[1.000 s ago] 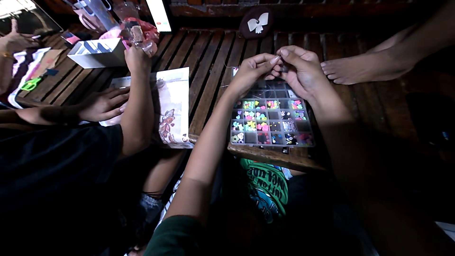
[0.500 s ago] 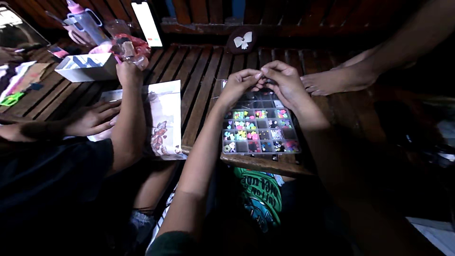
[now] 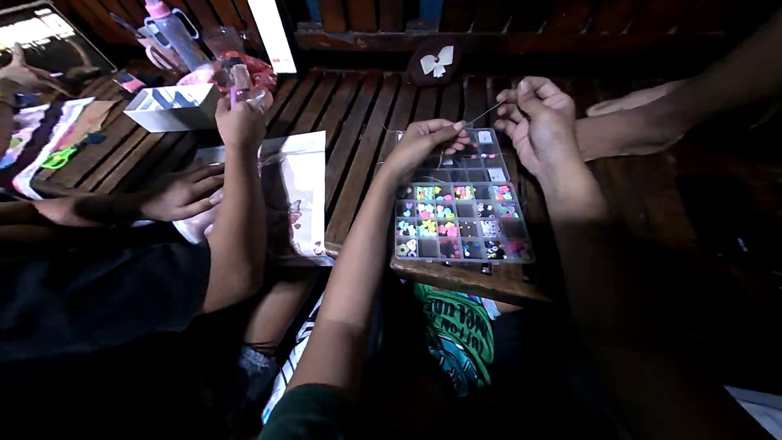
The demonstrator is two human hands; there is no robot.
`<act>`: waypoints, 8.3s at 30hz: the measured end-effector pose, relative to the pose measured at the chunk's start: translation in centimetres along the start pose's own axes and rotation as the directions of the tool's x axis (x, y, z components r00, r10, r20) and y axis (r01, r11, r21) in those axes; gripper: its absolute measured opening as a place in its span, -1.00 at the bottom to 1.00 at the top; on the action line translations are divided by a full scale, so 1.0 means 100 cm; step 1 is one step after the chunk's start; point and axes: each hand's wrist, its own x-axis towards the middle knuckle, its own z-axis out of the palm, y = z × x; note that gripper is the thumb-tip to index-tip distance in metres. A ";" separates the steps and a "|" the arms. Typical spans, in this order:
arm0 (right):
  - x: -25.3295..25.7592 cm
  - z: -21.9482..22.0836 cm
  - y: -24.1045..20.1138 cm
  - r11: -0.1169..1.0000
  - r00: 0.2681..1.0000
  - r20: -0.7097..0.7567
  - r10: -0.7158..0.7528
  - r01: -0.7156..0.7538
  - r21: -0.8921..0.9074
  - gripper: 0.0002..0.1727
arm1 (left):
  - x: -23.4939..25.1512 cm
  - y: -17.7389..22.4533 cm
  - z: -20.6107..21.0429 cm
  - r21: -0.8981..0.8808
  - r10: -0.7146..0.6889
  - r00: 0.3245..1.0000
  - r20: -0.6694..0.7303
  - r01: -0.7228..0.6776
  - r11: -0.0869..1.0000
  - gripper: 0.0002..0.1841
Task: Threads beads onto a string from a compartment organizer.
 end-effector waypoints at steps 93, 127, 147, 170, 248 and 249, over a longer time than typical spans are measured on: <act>-0.011 0.019 0.005 0.737 0.908 0.418 0.012 0.274 -0.618 -0.67 | 0.001 0.005 -0.006 0.090 0.170 0.980 -0.104 -0.161 0.983 -0.88; -0.126 -0.034 -0.027 0.318 0.798 0.560 -0.224 0.602 -0.732 -0.73 | 0.006 0.004 -0.010 -0.056 0.158 0.961 -0.227 -0.175 0.983 -0.85; -0.154 0.006 -0.023 0.261 0.808 0.578 0.109 0.538 -0.801 -0.97 | 0.005 0.004 -0.010 -0.043 0.124 0.970 -0.208 -0.136 0.990 -0.87; -0.044 0.021 -0.066 0.326 0.906 0.395 0.154 0.331 -0.886 -0.75 | 0.004 0.006 -0.008 -0.057 0.120 0.970 -0.213 -0.135 0.989 -0.86; -0.015 0.015 0.015 0.671 0.932 0.346 0.104 0.191 -0.717 -0.76 | 0.004 0.012 -0.015 -0.198 0.257 0.919 -0.299 -0.324 0.925 -0.60; -0.015 0.015 0.016 0.665 0.931 0.350 0.102 0.198 -0.720 -0.75 | 0.005 0.011 -0.018 -0.210 0.291 0.911 -0.291 -0.358 0.910 -0.58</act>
